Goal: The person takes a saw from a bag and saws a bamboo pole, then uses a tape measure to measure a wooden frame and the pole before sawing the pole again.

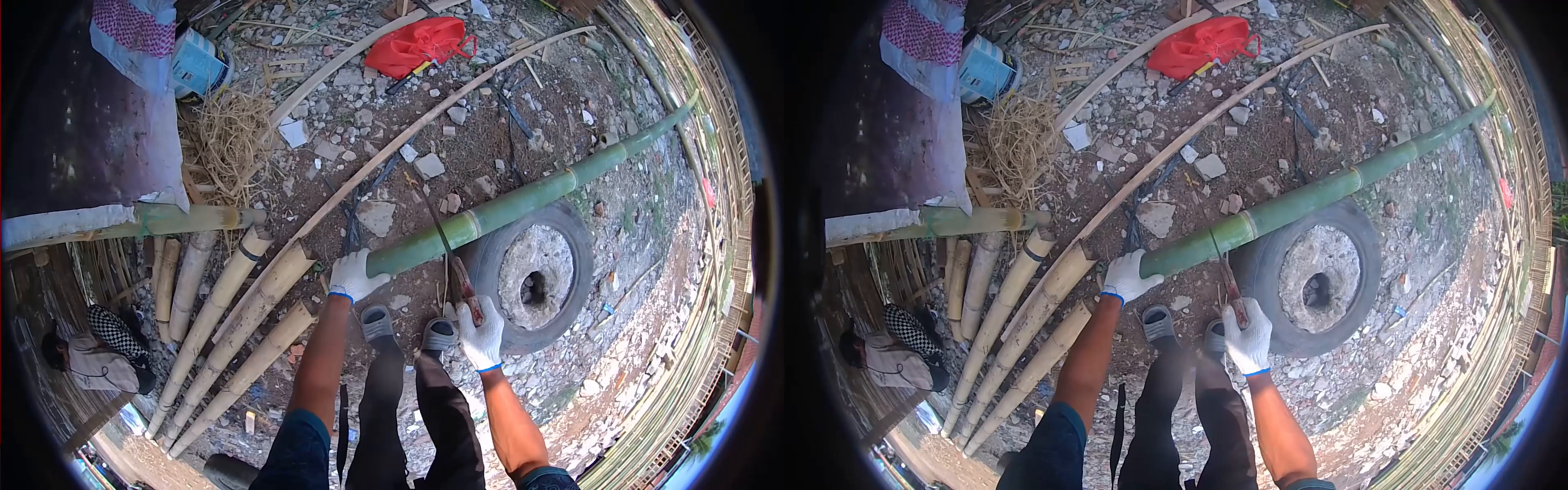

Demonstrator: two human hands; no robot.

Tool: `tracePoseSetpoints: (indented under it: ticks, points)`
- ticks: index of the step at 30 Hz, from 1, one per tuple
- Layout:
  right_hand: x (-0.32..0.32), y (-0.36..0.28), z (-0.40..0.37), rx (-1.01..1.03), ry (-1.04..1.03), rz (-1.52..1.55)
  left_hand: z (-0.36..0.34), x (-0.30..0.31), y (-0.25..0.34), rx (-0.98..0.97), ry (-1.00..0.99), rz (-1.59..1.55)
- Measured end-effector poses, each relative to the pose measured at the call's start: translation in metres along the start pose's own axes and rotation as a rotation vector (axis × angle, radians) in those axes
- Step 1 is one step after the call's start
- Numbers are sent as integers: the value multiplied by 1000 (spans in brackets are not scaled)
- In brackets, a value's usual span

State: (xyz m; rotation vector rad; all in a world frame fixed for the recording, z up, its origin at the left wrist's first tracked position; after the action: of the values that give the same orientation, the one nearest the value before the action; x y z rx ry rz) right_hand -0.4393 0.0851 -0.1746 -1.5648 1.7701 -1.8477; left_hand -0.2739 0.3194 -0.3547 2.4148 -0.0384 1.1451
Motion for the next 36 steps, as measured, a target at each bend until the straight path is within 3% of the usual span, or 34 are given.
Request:
tracePoseSetpoints:
  ticks: [2, 6, 8, 11, 12, 14, 16, 18, 20, 25, 26, 28, 30, 31, 32, 33, 36]
  points:
    - [5, 6, -11, -34, -19, -5, -11, 1, 1, -58, 151, 26]
    - [13, 8, -19, -88, -66, 16, -27, 10, -7, 35, 235, 95]
    - [18, 6, -25, -152, -91, 60, -35, 2, -54, 484, 337, -107]
    - [30, -4, -20, -130, -141, 60, -35, -67, -135, 640, 458, -690]
    - [34, -8, -21, -121, -158, 58, -57, -30, -86, 927, 298, -979]
    - [42, -2, -18, -118, -164, 48, -56, -59, -92, 1010, 321, -1295]
    - [46, 2, -11, 29, -132, -19, -51, -67, -98, 984, 310, -1374]
    - [54, 9, -9, -14, -154, -25, -52, -74, -97, 960, 293, -1440]
    - [55, 19, -6, 72, -143, -70, -65, -71, -91, 977, 359, -1211]
    - [27, -5, -21, -31, -87, -81, -106, -98, -64, 912, 234, -1217]
    - [15, 13, -33, 22, -68, -77, -109, -101, -62, 905, 239, -1210]
    - [-13, -7, -53, -205, -193, -19, -112, -111, -70, 920, 169, -1268]
    - [-40, -2, -78, -80, -96, 23, -109, -113, -78, 869, 140, -1242]
    - [-55, 15, -94, -47, -103, 51, -100, -151, -109, 759, 193, -1115]
    - [-66, 24, -110, -16, -104, 79, -104, -152, -111, 765, 186, -1105]
    - [-72, -10, -117, -19, -204, 14, -100, -146, -105, 696, 236, -1045]
    - [-93, -6, -153, -48, -195, 64, -101, -140, -97, 597, 323, -1003]
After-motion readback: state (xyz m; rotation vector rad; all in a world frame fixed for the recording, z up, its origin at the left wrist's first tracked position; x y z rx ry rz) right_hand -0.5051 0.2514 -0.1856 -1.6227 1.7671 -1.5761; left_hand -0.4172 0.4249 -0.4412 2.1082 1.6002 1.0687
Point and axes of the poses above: each hand's wrist, its own z-axis towards the middle knuckle, its own x-axis out of the back of the hand, y = z × x, the point moved 5 cm from there along z, towards the middle knuckle, and after that the axes turned 5 degrees about y, right-handed, at the moved point
